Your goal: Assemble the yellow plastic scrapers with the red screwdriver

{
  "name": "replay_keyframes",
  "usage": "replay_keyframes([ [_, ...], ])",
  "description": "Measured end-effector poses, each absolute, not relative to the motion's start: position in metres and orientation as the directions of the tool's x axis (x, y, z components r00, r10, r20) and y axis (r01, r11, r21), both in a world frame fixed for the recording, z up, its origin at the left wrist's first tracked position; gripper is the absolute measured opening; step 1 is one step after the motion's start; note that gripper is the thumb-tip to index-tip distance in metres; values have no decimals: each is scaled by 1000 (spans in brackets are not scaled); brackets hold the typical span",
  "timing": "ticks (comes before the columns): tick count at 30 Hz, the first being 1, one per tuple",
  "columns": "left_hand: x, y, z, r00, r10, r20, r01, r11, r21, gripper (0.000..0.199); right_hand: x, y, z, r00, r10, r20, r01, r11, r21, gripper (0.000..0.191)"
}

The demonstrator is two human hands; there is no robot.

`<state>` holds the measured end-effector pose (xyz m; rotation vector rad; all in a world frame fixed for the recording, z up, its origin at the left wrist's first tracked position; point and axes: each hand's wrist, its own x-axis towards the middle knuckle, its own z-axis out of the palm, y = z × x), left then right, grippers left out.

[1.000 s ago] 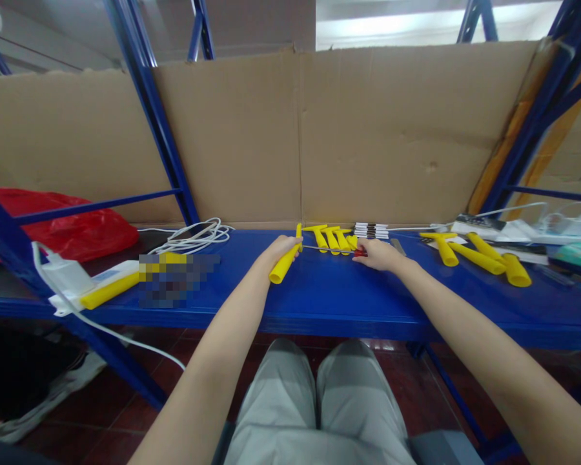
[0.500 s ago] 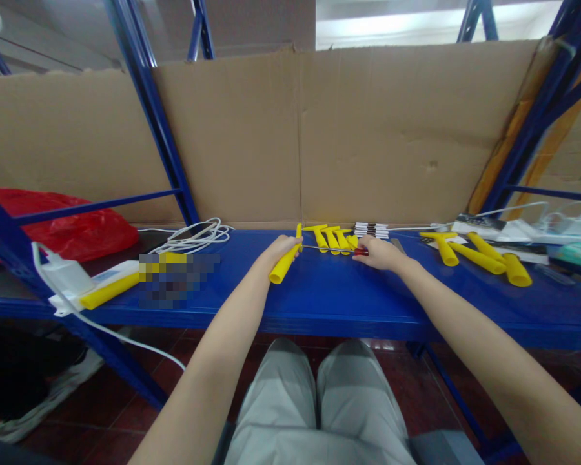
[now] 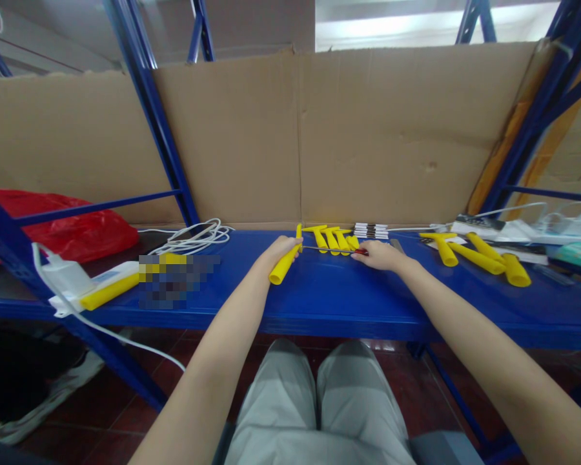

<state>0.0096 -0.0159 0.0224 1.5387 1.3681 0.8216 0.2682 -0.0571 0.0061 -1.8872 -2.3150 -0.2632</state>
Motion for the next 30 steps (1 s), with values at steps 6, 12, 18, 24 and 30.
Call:
replay_keyframes([
  [6,10,-17,23,165,983,-80,396,9,918,19,265,-62,10,-197,948,248,980,190,54,28],
  [12,9,-16,22,168,983,-78,397,5,918,21,267,-62,10,-190,942,277,982,178,67,25],
  [18,10,-17,24,164,983,-79,409,6,913,21,271,-60,8,-173,947,271,985,160,69,22],
  [24,10,-17,24,165,983,-80,415,4,910,21,271,-61,10,-157,959,234,987,143,74,23],
  [30,9,-13,22,173,981,-81,391,7,920,20,271,-61,10,-143,962,234,989,131,67,22],
])
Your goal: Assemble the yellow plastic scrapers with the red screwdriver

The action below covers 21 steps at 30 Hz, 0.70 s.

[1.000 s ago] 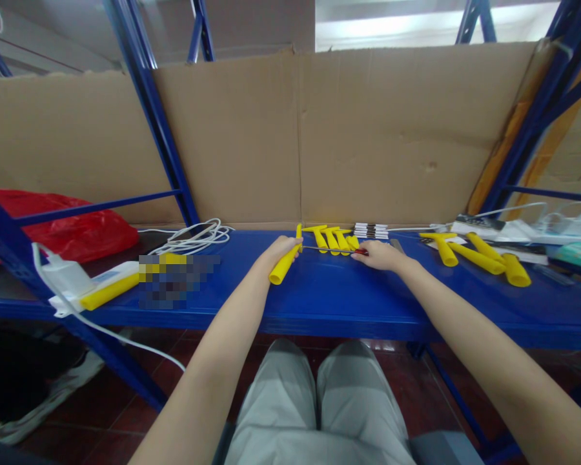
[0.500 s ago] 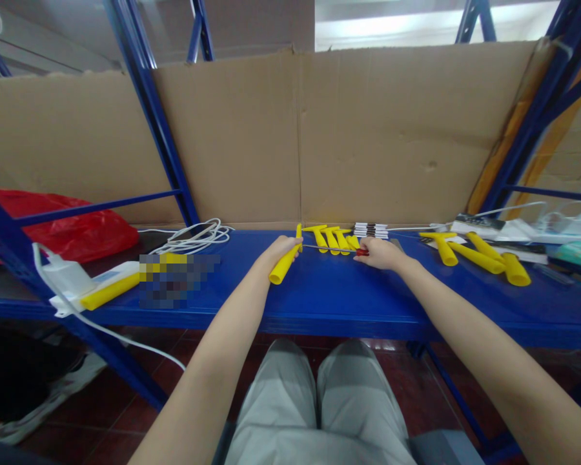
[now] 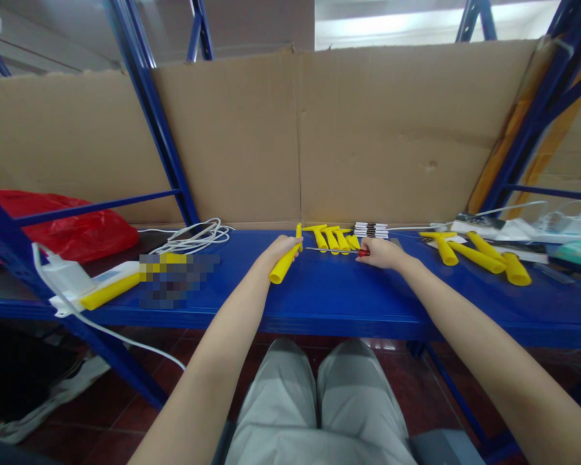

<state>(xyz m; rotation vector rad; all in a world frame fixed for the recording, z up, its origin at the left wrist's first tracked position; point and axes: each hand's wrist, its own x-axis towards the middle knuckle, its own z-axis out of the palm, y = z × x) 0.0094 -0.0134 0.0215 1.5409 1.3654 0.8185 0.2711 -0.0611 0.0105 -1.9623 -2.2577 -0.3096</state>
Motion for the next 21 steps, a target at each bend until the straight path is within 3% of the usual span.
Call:
replay_keyframes([
  [9,11,-21,26,158,985,-75,392,7,920,21,274,-60,9,-149,957,247,989,145,34,23],
  [16,11,-19,25,159,985,-63,377,-2,926,22,278,-56,7,-306,930,204,933,335,-130,17],
  [21,11,-13,24,160,986,-51,378,-14,926,23,278,-56,8,-349,925,151,903,375,-210,13],
])
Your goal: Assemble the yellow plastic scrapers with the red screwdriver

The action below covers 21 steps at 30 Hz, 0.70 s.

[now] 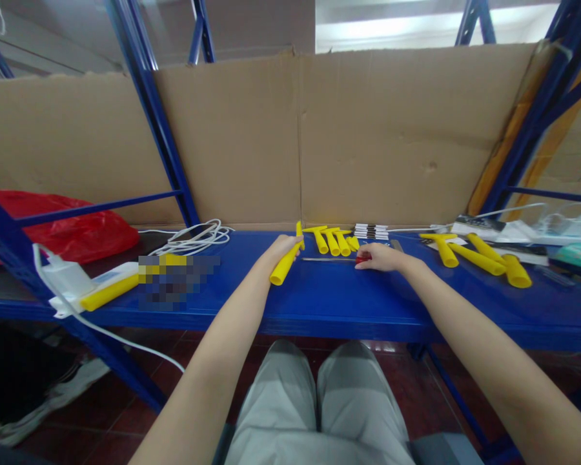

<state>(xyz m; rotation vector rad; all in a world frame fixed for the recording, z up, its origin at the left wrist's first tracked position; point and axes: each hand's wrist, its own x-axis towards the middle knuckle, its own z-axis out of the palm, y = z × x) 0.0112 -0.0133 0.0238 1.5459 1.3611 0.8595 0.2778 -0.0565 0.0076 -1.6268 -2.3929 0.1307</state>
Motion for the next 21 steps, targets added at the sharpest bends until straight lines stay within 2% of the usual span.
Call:
replay_keyframes([
  [8,14,-15,27,227,973,-48,330,-30,943,23,270,-61,8,-373,915,151,872,402,-279,18],
  [16,17,-18,25,463,885,-43,113,-11,994,23,255,-61,6,-398,850,346,849,484,-211,19],
  [21,29,-29,24,573,818,-51,152,-44,987,27,239,-65,6,-391,795,464,841,513,-170,19],
])
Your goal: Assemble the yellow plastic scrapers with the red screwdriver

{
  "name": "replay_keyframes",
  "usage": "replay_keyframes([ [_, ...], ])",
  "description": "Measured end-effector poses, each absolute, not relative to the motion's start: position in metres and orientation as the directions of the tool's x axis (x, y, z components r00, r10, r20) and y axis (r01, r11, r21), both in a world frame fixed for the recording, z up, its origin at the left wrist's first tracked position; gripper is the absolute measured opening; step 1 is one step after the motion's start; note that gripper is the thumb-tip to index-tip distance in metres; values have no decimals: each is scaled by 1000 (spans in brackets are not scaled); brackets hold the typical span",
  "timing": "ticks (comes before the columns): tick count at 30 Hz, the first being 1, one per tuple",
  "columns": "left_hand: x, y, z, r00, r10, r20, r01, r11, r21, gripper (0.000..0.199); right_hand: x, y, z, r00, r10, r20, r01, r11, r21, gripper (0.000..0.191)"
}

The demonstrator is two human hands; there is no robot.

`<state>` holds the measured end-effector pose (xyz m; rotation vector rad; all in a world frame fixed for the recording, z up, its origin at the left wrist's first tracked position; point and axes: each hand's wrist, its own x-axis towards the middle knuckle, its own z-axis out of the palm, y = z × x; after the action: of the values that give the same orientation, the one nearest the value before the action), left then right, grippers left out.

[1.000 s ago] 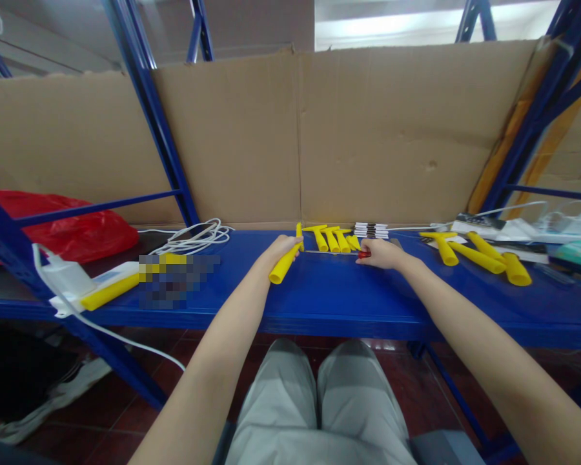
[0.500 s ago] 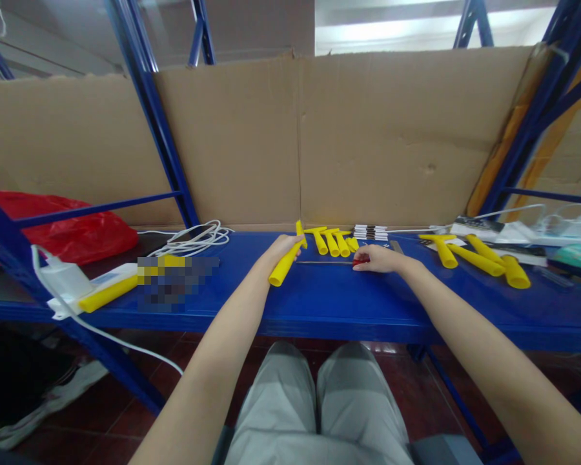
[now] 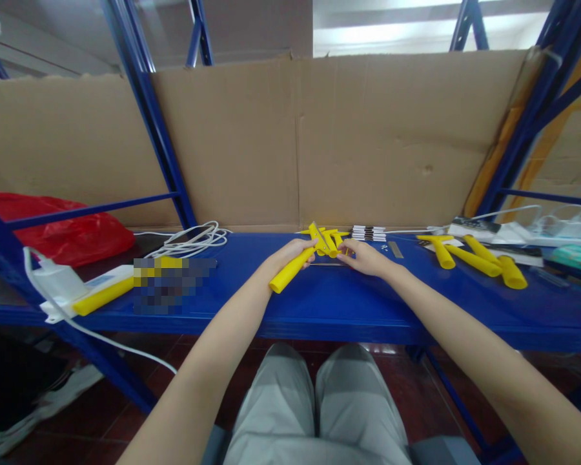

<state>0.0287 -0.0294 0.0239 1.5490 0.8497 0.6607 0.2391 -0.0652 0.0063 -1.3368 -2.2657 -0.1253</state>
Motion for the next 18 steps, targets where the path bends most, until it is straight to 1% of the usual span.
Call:
replay_keyframes([
  [3,36,-38,25,581,812,-60,206,-75,976,32,231,-66,4,-393,767,508,853,510,-112,17],
  [5,39,-42,25,587,808,-54,216,-92,972,33,228,-65,2,-395,764,510,857,506,-95,15],
  [13,48,-43,17,604,796,-19,197,-125,972,27,229,-60,-2,-377,792,481,869,482,-112,10],
  [18,50,-40,13,600,800,-2,181,-134,974,31,229,-60,0,-359,799,482,874,469,-127,11],
])
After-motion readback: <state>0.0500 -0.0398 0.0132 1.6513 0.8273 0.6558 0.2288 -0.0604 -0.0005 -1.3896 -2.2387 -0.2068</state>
